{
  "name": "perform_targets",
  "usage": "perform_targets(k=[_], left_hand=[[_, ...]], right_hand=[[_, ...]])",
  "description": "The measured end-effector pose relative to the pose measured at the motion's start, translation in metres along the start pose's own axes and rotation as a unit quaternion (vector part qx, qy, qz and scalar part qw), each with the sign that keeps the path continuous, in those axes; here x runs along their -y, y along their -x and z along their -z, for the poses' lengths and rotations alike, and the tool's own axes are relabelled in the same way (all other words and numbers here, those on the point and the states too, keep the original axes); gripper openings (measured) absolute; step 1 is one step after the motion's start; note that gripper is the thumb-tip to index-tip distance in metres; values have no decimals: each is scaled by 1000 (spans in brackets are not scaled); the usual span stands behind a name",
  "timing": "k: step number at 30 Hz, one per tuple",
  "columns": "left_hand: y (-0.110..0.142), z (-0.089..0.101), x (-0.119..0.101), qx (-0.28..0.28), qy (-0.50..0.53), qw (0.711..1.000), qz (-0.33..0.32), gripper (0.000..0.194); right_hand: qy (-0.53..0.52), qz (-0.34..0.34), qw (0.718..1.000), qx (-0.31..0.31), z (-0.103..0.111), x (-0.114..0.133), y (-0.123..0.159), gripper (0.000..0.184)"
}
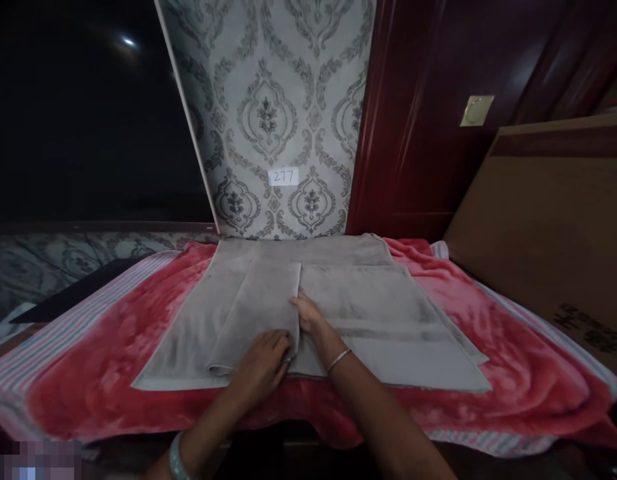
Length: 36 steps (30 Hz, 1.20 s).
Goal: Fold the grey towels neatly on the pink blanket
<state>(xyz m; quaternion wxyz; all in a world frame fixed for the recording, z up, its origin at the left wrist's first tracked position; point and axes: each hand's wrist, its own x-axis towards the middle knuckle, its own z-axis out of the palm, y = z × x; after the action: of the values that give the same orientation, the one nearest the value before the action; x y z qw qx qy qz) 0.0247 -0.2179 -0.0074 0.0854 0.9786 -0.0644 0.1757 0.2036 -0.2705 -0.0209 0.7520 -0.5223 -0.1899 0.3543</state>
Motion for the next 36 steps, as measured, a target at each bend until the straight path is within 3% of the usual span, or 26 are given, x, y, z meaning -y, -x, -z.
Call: perform_targets(k=[3,7,9,12,14,17,19,22,26,31,36], left_hand=[[6,-9,10,-32,-37,999,-14,42],[-10,-8,13,-69,-51,996,-29,47],[-25,-2,4,-83,-49,995,-34,47],[-48,0,-21,-70,-39,995,-53,46],[-57,-8,-38,-30,-22,997,-69,43],[-60,-31,-54,32,-15,997,-73,32],[-57,-49,-57,32,-31,996,-71,27],[-50,-67,-51,-10,-43,996,-76,32],[-46,-67,-50,-35,-32,996,-80,35],[-59,-57,-75,-74,16,996,-53,35],[-67,-65,-91,-23,-2,997,-77,22]], right_hand=[[19,17,999,-31,-3,2,-10,37],[37,53,996,-56,-5,24,-23,41],[45,85,993,-64,4,41,-22,48],[59,129,986,-91,35,57,-9,58],[76,130,980,-131,61,55,4,61],[94,77,976,-182,96,37,22,61],[86,57,977,-185,109,24,28,59],[82,79,976,-183,116,13,28,53],[104,89,971,-194,114,14,23,52],[117,114,967,-198,126,29,24,57],[167,100,949,-246,142,32,40,57]])
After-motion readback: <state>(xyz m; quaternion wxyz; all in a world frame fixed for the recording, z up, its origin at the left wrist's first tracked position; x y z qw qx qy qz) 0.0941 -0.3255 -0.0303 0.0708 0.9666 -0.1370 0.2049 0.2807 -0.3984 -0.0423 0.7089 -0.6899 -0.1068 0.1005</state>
